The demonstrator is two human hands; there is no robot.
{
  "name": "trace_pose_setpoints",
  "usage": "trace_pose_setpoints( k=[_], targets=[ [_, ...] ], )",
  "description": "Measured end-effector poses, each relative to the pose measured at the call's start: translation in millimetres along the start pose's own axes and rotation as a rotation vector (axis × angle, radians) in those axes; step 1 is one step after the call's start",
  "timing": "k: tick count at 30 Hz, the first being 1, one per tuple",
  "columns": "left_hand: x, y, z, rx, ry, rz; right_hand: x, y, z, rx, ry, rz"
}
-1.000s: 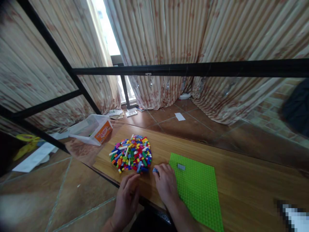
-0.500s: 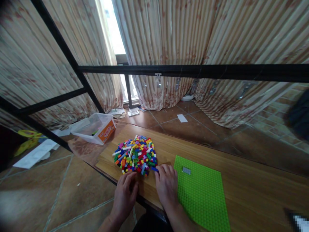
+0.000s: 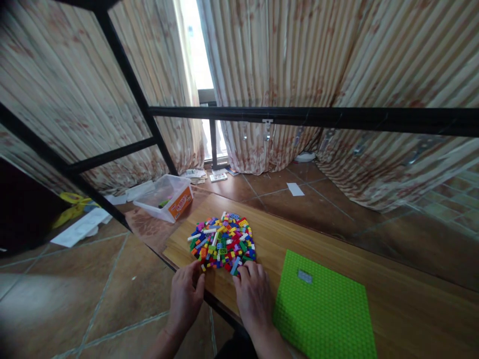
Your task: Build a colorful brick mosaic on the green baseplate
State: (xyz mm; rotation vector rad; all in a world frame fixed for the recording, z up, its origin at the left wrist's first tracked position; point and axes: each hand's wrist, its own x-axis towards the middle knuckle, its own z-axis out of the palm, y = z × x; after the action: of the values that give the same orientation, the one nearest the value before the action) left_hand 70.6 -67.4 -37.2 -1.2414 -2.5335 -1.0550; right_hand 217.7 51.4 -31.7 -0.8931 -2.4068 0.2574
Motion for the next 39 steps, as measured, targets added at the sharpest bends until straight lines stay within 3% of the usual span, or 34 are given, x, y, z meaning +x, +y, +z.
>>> trace_pose_setpoints(
  k=[5, 8, 10, 14, 17, 21, 28, 35, 39],
  targets=[
    [-3.2, 16.8, 5.4, -0.113, 0.009, -0.065, -4.7, 6.3, -13.3, 0.095, 0.046, 0.024],
    [-10.0, 36.3, 1.6, -0.291, 0.003, -0.161, -8.6, 4.7, -23.3, 0.229, 0.019, 0.067],
    [-11.4, 53.5, -3.1, -0.479, -0.100, -0.206, -10.7, 0.4, -29.5, 0.344, -0.007, 0.099],
    [-4.1, 84.7, -9.4, -0.925, -0.454, -0.248, -13.9, -8.6, -41.4, 0.639, -0.053, 0.209],
    [1.3, 95.3, -9.6, -1.129, -0.544, -0.328, -16.4, -10.7, -49.6, 0.884, -0.080, 0.359],
    [-1.5, 99.9, -8.5, -1.172, -0.559, -0.468, -18.7, -10.2, -56.8, 1.151, -0.088, 0.549],
    [-7.7, 112.0, -6.8, -1.158, -0.468, -0.610, -21.0, -8.2, -59.1, 1.210, -0.030, 0.670],
    [-12.2, 116.1, -3.9, -1.314, -0.711, -0.683, -32.9, -0.9, -64.8, 1.575, -0.076, 0.887],
    [-16.6, 116.9, -1.7, -1.275, -0.708, -0.670, -38.0, 3.0, -63.5, 1.739, -0.037, 0.931]
  ],
)
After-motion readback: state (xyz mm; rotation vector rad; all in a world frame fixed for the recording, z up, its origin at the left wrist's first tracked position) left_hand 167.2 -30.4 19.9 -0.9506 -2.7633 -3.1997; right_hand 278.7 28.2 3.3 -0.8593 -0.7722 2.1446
